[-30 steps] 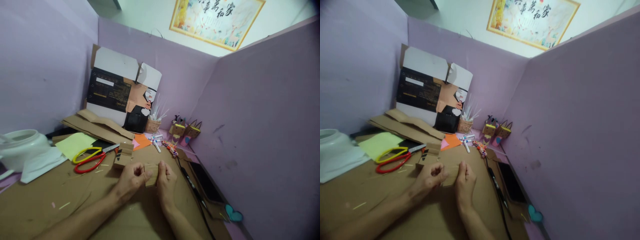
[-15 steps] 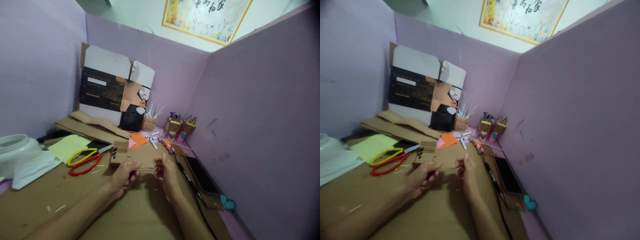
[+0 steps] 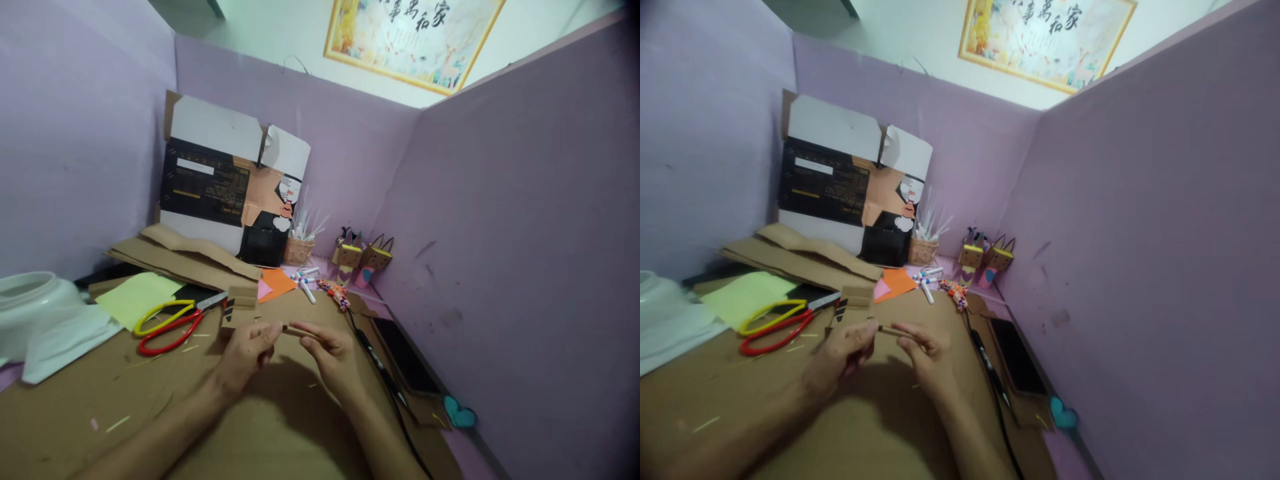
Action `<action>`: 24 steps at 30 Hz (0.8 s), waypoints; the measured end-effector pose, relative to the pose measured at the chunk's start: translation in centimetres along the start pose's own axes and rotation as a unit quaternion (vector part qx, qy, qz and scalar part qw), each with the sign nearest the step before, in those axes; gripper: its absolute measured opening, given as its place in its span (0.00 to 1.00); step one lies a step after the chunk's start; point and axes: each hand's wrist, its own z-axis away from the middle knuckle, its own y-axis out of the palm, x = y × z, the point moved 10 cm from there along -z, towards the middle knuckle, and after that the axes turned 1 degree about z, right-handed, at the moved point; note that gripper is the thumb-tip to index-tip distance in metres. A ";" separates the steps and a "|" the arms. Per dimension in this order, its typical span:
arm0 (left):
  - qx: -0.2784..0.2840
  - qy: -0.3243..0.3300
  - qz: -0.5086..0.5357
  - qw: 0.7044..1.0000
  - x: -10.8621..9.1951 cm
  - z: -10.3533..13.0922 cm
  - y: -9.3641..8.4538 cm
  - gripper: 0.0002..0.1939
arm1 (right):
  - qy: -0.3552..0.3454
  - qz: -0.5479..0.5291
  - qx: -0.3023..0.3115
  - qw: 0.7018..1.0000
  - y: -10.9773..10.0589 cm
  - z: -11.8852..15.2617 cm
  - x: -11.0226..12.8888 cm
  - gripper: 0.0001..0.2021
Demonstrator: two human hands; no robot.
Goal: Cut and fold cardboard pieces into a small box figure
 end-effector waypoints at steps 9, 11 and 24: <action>-0.069 0.113 -0.163 0.978 -1.7 0.3 -0.5 0.17 | 0.114 -0.173 -0.061 0.976 0.2 0.7 -3.9 0.12; -0.037 0.127 -0.176 0.976 -2.0 0.4 0.4 0.16 | 0.114 -0.159 -0.070 0.978 0.2 1.1 -4.0 0.11; -0.011 0.233 -0.221 0.947 -3.8 1.8 1.3 0.10 | 0.075 -0.013 -0.071 0.995 -0.5 1.4 -2.0 0.07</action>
